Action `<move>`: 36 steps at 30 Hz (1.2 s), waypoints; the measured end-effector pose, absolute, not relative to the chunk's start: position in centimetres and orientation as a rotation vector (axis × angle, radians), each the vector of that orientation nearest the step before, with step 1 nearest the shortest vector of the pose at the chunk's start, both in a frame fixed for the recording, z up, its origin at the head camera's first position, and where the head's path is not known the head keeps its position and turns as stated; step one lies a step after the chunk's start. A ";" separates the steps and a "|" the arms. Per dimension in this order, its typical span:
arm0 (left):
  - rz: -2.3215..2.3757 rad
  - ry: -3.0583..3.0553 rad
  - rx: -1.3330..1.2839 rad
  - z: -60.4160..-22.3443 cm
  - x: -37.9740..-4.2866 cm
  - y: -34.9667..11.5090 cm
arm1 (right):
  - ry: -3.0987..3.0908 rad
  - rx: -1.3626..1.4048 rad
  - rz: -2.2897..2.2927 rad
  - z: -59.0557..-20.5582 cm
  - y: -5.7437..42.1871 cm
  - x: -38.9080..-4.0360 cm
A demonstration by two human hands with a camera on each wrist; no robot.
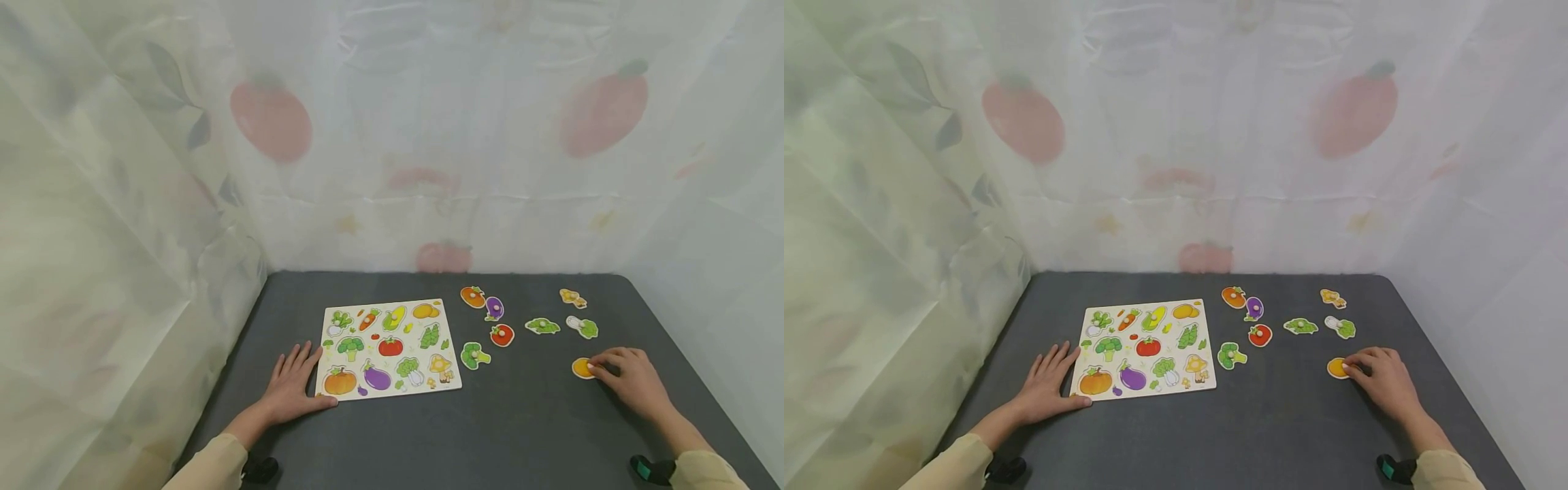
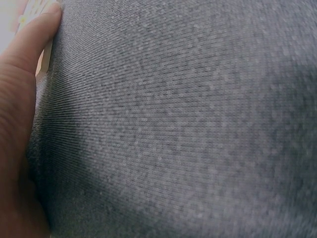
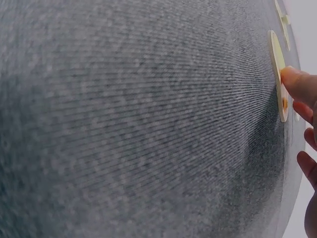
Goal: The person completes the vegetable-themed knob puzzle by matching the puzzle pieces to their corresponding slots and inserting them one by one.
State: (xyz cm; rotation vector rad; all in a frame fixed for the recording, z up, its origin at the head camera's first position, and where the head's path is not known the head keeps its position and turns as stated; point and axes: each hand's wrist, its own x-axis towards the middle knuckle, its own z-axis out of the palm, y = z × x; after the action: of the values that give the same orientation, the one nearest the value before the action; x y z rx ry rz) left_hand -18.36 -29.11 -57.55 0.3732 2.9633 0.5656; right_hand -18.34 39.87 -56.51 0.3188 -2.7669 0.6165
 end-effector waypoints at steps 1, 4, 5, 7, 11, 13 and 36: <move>0.563 2.961 0.370 -57.5 -18.4 -29.1 | -2.767 0.324 0.616 -56.5 39.8 -18.4; 0.558 2.960 0.370 -57.5 -18.3 -29.1 | -2.771 0.330 0.633 -56.4 39.6 -18.6; 0.564 2.963 0.376 -57.5 -18.3 -29.1 | -2.772 0.327 0.637 -56.2 39.4 -18.7; 0.556 2.962 0.370 -57.5 -18.3 -29.2 | -2.766 0.324 0.656 -55.9 38.9 -19.1; 0.557 2.968 0.371 -57.6 -18.4 -29.3 | -2.721 0.355 0.682 -55.1 37.4 -20.0; 0.563 2.967 0.373 -57.6 -18.3 -29.3 | -2.695 0.383 0.693 -54.7 36.6 -20.5; 0.596 2.986 0.432 -57.1 -18.1 -29.0 | -2.730 0.509 0.753 -52.3 24.2 -28.5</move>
State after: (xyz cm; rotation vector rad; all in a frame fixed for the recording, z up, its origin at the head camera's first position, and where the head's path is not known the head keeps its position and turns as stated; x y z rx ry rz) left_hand -18.06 -29.05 -57.11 0.4316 2.9856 0.5958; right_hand -28.48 24.23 -52.31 0.5092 -2.7296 0.7534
